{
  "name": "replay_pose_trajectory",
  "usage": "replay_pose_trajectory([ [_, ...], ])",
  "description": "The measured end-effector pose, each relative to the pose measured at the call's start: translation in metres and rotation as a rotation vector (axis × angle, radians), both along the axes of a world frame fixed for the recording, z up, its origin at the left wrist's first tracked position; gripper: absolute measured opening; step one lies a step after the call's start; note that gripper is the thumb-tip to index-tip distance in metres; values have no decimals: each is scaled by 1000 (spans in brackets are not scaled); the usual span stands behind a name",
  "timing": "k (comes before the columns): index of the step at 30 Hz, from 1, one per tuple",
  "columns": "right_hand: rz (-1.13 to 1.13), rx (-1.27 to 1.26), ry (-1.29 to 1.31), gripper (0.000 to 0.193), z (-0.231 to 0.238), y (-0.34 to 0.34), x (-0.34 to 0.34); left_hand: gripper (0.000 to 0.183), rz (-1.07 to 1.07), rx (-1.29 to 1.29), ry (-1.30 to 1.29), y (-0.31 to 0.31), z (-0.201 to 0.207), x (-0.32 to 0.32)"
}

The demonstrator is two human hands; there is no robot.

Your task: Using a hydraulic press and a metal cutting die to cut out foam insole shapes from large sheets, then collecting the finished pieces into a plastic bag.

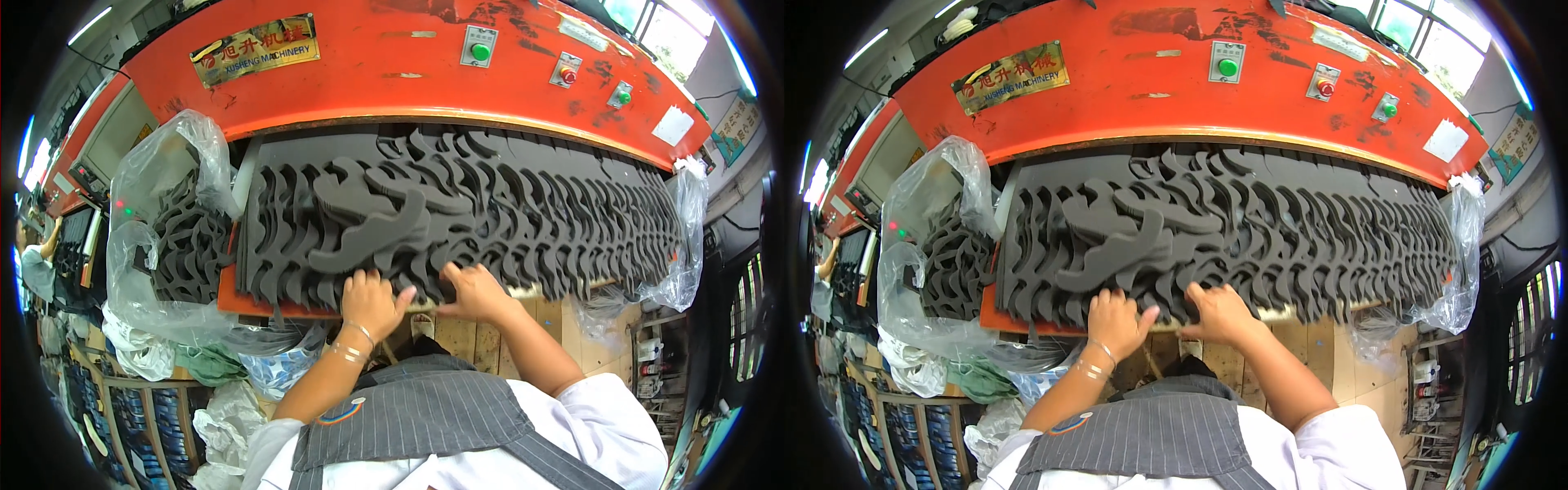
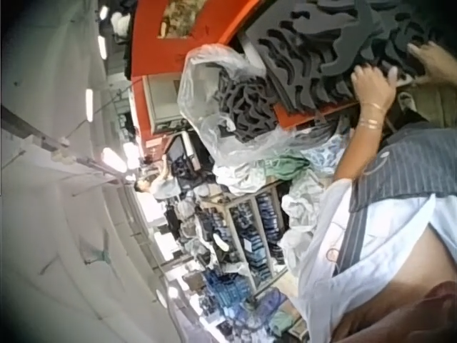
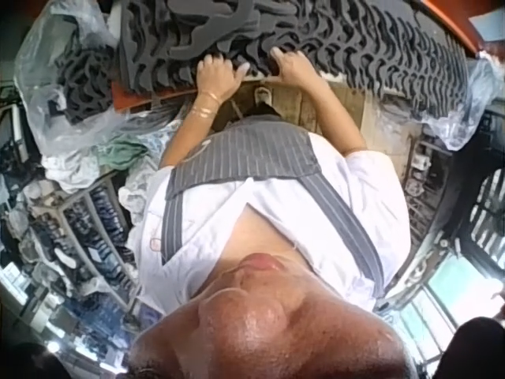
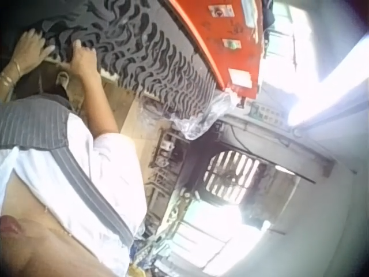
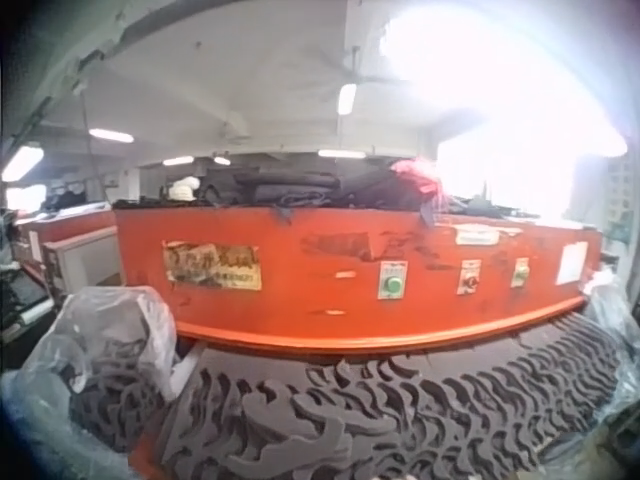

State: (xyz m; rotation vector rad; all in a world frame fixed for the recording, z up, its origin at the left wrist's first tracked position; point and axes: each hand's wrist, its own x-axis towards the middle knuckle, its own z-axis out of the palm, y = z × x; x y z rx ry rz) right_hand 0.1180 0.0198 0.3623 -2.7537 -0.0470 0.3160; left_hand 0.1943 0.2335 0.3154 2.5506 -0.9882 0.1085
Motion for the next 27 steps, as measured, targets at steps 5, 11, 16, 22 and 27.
replay_pose_trajectory([
  [5,123,441,240,33,89,-9,41,50,-225,108,291,49,27,-29],
  [11,-249,128,-239,41,52,24,152,32,-713,-80,1085,99,113,27],
  [16,-354,-256,-70,48,-24,74,194,32,-442,-572,433,72,126,57],
  [22,-380,57,-320,41,-22,25,192,33,-394,-515,526,55,85,53],
  [27,-608,1138,-356,39,58,-31,145,37,-246,-846,859,55,94,75],
])
